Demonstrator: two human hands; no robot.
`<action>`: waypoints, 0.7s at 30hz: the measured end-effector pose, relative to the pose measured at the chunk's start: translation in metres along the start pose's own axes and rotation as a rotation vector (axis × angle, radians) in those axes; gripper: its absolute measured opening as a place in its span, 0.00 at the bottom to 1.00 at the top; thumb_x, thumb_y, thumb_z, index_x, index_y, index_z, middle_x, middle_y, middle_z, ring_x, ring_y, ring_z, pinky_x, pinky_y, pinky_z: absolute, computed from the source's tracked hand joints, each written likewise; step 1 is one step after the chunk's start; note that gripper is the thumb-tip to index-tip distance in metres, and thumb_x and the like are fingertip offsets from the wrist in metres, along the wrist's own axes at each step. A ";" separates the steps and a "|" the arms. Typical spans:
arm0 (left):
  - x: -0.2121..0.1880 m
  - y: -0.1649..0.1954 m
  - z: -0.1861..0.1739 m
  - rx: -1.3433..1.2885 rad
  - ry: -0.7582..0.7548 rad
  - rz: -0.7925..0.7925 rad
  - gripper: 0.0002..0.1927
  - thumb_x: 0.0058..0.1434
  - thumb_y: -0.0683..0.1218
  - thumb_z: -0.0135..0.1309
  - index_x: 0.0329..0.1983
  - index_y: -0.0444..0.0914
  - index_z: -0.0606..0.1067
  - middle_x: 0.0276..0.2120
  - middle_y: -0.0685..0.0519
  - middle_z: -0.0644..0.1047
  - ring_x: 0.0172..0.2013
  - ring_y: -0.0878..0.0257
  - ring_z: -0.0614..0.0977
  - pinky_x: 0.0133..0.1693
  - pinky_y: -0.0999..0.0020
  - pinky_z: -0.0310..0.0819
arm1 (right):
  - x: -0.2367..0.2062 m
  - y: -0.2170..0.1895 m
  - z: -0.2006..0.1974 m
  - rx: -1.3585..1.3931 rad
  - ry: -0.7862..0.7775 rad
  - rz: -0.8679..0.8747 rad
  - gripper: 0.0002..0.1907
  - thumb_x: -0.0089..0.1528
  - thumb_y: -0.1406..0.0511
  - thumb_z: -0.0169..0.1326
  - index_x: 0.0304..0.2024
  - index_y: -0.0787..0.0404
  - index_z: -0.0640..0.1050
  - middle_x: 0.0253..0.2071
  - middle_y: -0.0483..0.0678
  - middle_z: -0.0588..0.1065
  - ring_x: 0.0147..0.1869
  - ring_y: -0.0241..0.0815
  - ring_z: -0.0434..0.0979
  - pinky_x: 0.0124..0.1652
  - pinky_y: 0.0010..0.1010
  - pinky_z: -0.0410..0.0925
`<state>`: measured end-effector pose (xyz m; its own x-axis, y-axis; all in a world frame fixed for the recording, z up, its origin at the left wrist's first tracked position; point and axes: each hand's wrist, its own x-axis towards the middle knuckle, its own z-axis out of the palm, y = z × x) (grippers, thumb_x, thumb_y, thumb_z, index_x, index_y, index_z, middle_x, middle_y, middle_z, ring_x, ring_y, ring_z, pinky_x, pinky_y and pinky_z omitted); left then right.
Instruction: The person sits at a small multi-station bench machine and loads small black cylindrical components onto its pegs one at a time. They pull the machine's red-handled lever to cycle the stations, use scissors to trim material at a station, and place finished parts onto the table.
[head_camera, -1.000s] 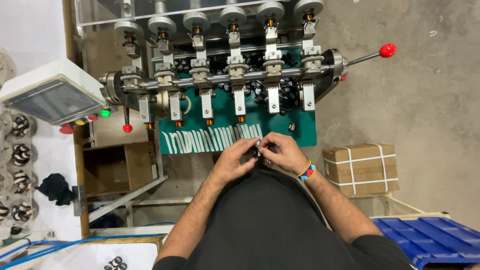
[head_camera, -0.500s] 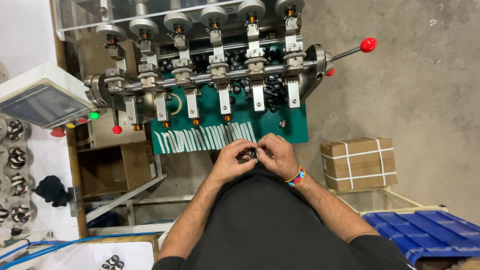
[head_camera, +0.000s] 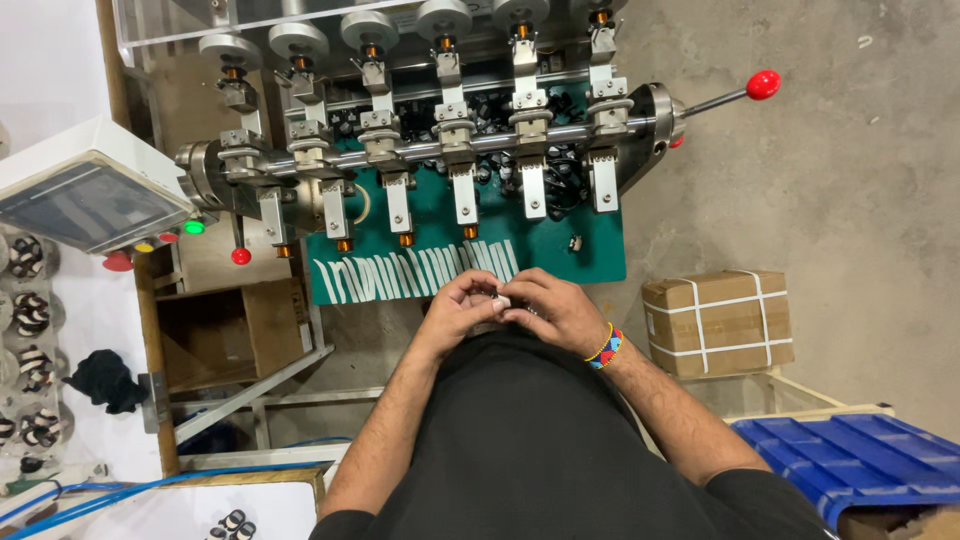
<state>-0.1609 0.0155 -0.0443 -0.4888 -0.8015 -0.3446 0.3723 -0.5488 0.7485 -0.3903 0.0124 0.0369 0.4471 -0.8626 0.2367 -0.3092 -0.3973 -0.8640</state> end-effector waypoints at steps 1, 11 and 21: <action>-0.003 -0.001 -0.005 -0.026 -0.001 -0.046 0.14 0.64 0.38 0.60 0.52 0.35 0.73 0.42 0.50 0.79 0.41 0.65 0.84 0.43 0.70 0.81 | 0.002 0.001 0.003 0.007 -0.031 0.002 0.18 0.59 0.65 0.63 0.51 0.61 0.77 0.46 0.51 0.76 0.45 0.48 0.81 0.41 0.34 0.74; -0.002 0.001 -0.050 0.612 0.196 0.003 0.24 0.62 0.48 0.63 0.58 0.36 0.73 0.43 0.52 0.80 0.39 0.67 0.83 0.40 0.70 0.79 | 0.000 0.070 0.082 -0.320 -0.032 0.357 0.18 0.56 0.58 0.65 0.44 0.58 0.77 0.38 0.48 0.77 0.39 0.49 0.81 0.37 0.39 0.73; 0.027 0.087 -0.046 0.492 0.221 0.151 0.27 0.64 0.50 0.59 0.63 0.35 0.69 0.21 0.55 0.75 0.19 0.71 0.75 0.20 0.75 0.67 | 0.004 0.122 0.090 -0.854 0.131 0.682 0.22 0.58 0.53 0.64 0.46 0.57 0.74 0.39 0.53 0.77 0.42 0.55 0.80 0.38 0.46 0.73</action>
<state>-0.1054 -0.0644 -0.0140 -0.2618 -0.9223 -0.2844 -0.0128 -0.2913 0.9565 -0.3509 -0.0111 -0.1080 -0.1152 -0.9897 -0.0851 -0.9587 0.1332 -0.2512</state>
